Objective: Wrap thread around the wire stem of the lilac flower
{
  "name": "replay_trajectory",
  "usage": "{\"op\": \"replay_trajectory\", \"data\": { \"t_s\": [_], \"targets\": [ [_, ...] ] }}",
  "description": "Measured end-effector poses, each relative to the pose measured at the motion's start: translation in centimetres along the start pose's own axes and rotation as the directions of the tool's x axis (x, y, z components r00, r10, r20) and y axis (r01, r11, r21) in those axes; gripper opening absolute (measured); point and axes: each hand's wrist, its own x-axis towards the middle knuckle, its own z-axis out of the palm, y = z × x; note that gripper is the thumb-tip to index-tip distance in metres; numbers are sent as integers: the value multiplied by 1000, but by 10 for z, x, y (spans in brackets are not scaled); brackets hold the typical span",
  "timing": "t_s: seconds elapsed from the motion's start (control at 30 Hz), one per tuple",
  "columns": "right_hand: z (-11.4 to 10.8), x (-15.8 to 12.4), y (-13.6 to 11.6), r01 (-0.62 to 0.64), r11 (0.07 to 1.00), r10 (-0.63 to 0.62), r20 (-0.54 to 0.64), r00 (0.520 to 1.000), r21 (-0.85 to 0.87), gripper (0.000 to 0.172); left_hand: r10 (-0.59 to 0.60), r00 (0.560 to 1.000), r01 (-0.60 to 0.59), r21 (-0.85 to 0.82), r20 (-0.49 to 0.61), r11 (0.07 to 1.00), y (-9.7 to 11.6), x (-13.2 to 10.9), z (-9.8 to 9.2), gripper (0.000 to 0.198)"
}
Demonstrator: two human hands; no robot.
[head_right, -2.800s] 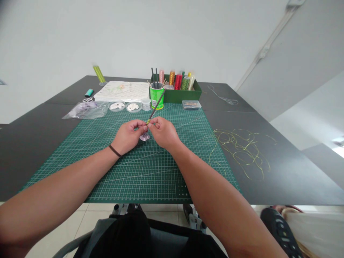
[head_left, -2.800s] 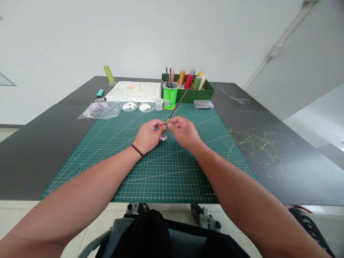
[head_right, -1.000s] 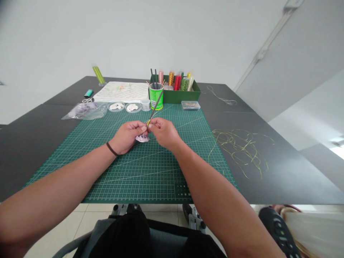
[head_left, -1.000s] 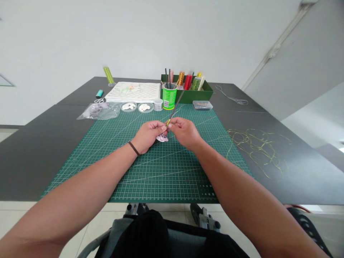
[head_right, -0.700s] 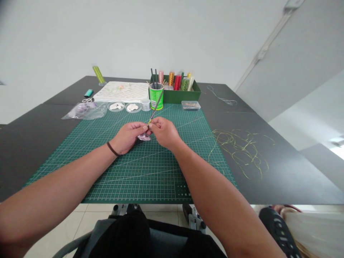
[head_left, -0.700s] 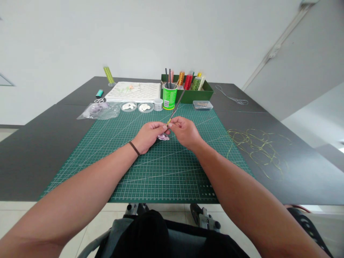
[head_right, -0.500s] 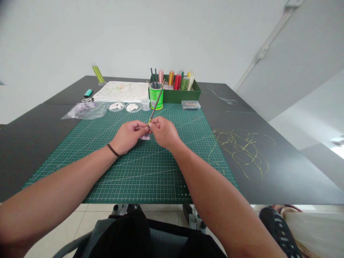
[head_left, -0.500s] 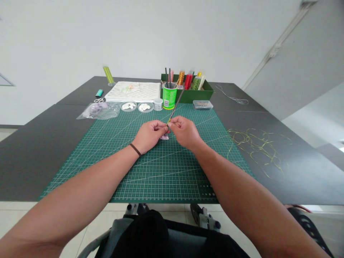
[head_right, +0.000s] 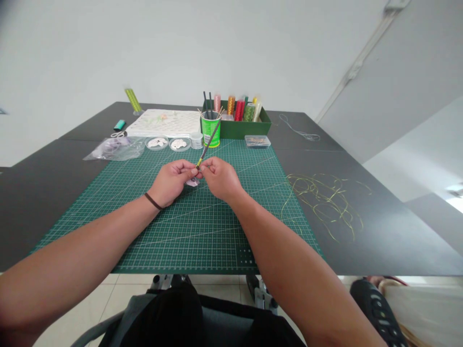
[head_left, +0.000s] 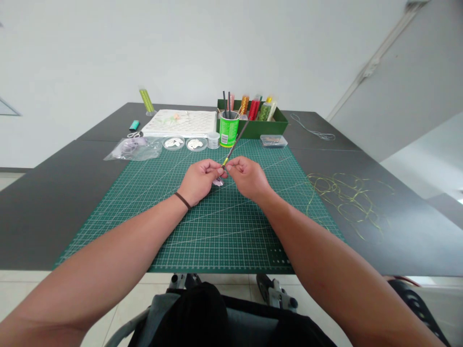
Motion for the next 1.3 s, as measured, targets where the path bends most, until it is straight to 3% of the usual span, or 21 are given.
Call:
{"op": "replay_trajectory", "data": {
  "t_s": [0.97,1.3],
  "targets": [
    [-1,1,-1,11,999,-10,12,1000,-42,10,-25,1000,25,26,-14,999,2,0,0,12],
    [-1,2,1,-1,1000,2,25,1000,-13,9,-74,997,75,-63,22,995,4,-1,2,14]
  ]
}}
